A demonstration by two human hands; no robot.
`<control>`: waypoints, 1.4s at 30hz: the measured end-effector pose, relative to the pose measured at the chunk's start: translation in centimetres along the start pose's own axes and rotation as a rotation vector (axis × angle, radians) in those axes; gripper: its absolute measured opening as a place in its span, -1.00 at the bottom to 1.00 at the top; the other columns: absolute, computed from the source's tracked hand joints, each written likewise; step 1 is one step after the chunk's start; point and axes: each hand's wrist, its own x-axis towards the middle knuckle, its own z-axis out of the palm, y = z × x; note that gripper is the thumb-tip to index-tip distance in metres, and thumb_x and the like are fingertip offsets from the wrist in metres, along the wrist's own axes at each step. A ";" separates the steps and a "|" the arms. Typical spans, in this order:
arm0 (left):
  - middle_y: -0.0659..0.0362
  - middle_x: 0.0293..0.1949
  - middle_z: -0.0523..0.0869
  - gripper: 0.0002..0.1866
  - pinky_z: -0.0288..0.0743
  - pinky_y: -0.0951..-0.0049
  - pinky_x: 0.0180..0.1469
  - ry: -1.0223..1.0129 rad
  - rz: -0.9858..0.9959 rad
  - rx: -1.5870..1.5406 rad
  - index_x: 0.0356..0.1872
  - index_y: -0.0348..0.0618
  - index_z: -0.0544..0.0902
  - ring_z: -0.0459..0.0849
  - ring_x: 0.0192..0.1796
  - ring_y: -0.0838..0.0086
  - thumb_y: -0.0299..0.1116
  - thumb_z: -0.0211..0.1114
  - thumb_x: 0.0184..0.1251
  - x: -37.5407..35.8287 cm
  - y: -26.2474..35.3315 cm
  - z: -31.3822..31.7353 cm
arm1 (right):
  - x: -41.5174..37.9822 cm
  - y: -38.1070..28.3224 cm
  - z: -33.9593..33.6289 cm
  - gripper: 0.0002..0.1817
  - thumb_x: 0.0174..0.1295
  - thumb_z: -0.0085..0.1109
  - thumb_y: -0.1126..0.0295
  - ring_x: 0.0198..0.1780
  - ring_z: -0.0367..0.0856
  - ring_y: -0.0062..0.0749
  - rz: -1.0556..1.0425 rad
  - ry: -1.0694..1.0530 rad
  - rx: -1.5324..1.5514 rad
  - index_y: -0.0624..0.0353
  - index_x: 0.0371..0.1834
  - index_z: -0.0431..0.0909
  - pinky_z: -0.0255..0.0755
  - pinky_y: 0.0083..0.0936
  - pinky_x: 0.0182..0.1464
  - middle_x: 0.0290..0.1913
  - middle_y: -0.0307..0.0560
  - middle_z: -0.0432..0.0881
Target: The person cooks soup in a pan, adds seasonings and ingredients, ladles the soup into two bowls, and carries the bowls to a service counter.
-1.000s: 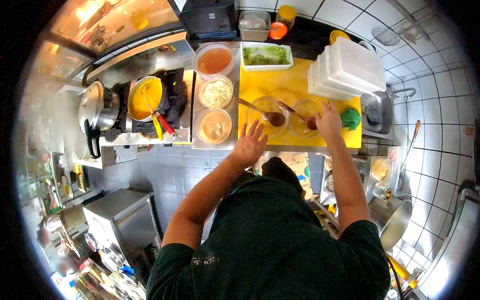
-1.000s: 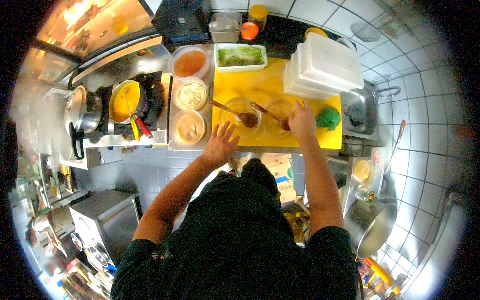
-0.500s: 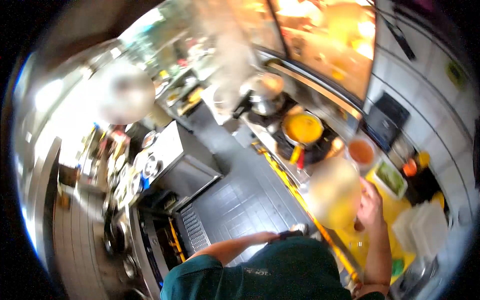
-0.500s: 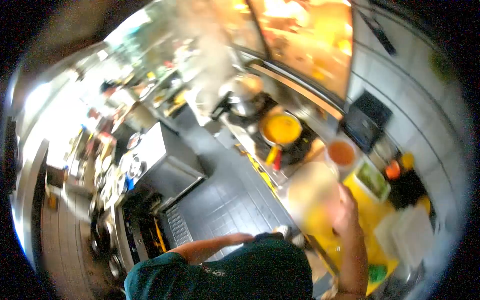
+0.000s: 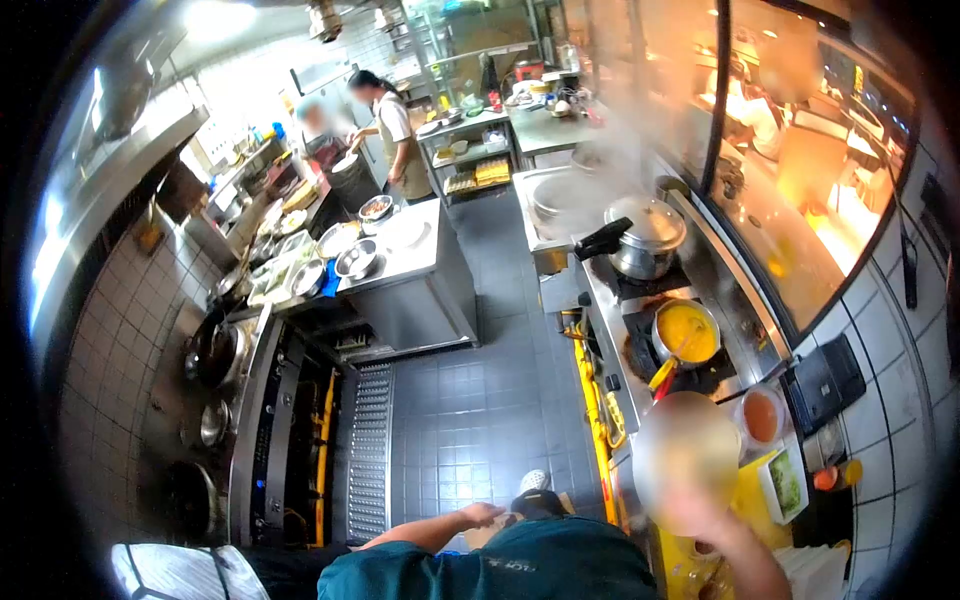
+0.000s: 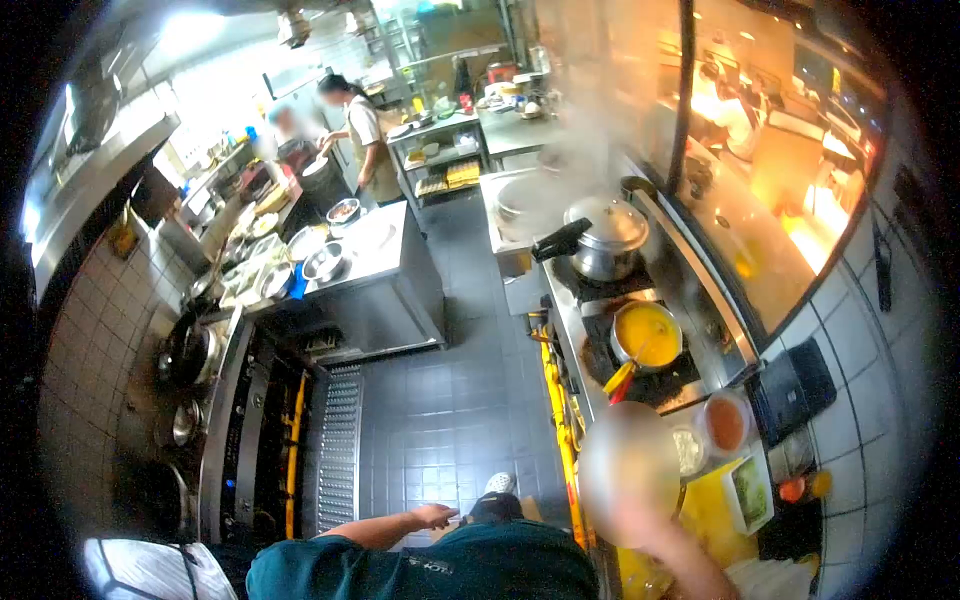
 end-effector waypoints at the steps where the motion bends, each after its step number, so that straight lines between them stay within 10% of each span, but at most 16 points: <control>1: -0.05 -0.13 0.76 -0.25 0.59 0.18 -0.03 0.019 0.030 0.031 0.01 -0.21 0.70 0.72 -0.12 0.16 0.36 -0.04 0.42 0.2 0.0 -0.5 | -3.5 1.9 4.4 -0.85 0.26 0.18 0.46 -0.21 0.52 -0.27 0.269 -0.087 0.137 0.17 -0.12 0.56 0.46 -0.29 -0.19 -0.24 -0.09 0.57; 3: -0.10 -0.09 0.76 -0.27 0.55 0.13 0.08 0.060 0.081 0.101 0.01 -0.23 0.70 0.72 -0.05 0.07 0.32 -0.03 0.43 -0.4 0.3 -2.7 | -6.0 4.3 9.5 -0.86 0.26 0.17 0.45 -0.22 0.53 -0.24 0.721 -0.211 0.331 0.17 -0.15 0.57 0.45 -0.27 -0.23 -0.27 -0.05 0.57; 10: -0.15 0.03 0.72 -0.36 0.46 0.10 0.25 0.218 0.064 0.174 0.00 -0.20 0.71 0.65 0.14 -0.03 0.20 0.00 0.40 1.0 -2.1 -8.9 | -3.2 5.1 18.1 -0.85 0.26 0.17 0.43 -0.22 0.54 -0.23 1.096 -0.218 0.358 0.18 -0.13 0.57 0.46 -0.26 -0.22 -0.25 -0.04 0.58; 26: -0.13 0.15 0.66 -0.48 0.48 0.08 0.26 0.137 0.151 0.550 0.10 -0.24 0.64 0.60 0.21 -0.04 0.02 0.14 0.41 6.6 -1.6 -24.8 | 2.6 1.5 23.6 -0.81 0.28 0.17 0.39 -0.22 0.57 -0.22 1.325 -0.112 0.468 0.20 -0.09 0.57 0.48 -0.23 -0.21 -0.22 -0.01 0.60; 42: -0.11 0.25 0.60 -0.44 0.40 0.14 0.36 0.008 0.193 0.619 0.24 -0.23 0.57 0.53 0.31 -0.01 0.00 0.13 0.42 10.0 -0.5 -26.3 | 4.7 -1.5 25.7 -0.76 0.29 0.18 0.35 -0.22 0.59 -0.20 1.418 -0.065 0.495 0.23 -0.05 0.56 0.49 -0.21 -0.21 -0.18 0.03 0.62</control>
